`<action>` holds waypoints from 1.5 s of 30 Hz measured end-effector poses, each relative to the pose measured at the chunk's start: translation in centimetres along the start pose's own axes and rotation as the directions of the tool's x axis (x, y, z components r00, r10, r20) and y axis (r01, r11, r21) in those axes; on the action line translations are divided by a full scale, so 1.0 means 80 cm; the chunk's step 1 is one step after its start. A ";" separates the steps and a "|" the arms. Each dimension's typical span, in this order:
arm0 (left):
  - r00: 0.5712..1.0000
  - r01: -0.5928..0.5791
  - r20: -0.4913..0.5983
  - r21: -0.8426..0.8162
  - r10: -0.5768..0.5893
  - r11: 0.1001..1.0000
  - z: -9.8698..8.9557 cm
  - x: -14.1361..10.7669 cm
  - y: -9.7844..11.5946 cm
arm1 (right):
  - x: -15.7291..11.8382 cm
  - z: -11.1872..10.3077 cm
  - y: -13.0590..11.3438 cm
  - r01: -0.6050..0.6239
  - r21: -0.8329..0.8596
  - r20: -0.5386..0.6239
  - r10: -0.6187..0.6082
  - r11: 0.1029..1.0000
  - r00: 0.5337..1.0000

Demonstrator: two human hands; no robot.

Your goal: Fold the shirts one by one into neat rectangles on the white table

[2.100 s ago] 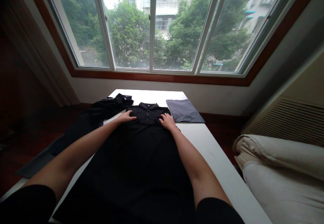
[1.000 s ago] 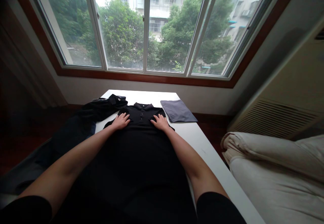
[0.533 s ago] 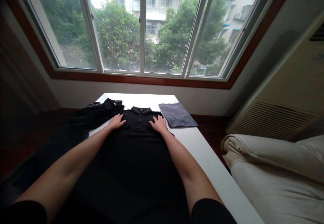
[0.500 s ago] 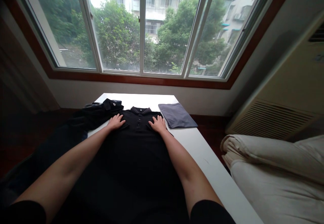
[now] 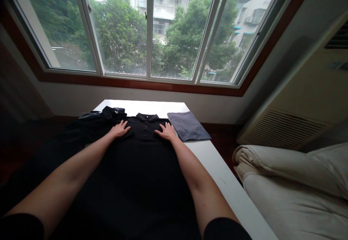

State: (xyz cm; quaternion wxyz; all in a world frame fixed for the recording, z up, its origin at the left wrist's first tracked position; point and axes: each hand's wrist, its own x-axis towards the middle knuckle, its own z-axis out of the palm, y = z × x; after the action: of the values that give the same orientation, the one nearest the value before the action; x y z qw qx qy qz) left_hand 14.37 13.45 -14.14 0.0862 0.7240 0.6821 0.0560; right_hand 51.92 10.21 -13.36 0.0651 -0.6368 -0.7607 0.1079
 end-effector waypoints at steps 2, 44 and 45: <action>1.000 0.000 -0.004 0.004 0.000 1.000 -0.001 0.001 0.001 | -0.001 0.000 -0.001 -0.005 -0.008 -0.008 0.005 1.000 1.000; 0.976 -0.185 -0.097 0.112 0.196 0.976 0.006 -0.182 -0.004 | -0.170 0.009 0.017 0.150 -0.097 -0.080 -0.158 0.984 0.984; 0.980 -0.175 -0.080 0.106 0.184 0.979 0.006 -0.187 -0.002 | -0.172 0.008 0.017 0.159 -0.099 -0.064 -0.166 0.982 0.984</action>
State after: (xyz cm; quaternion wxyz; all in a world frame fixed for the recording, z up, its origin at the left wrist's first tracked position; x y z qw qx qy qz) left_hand 13.34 -1.45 -14.09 0.0144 0.7827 0.6191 0.0621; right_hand 55.52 -3.14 -13.76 0.0711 -0.5783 -0.8116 0.0437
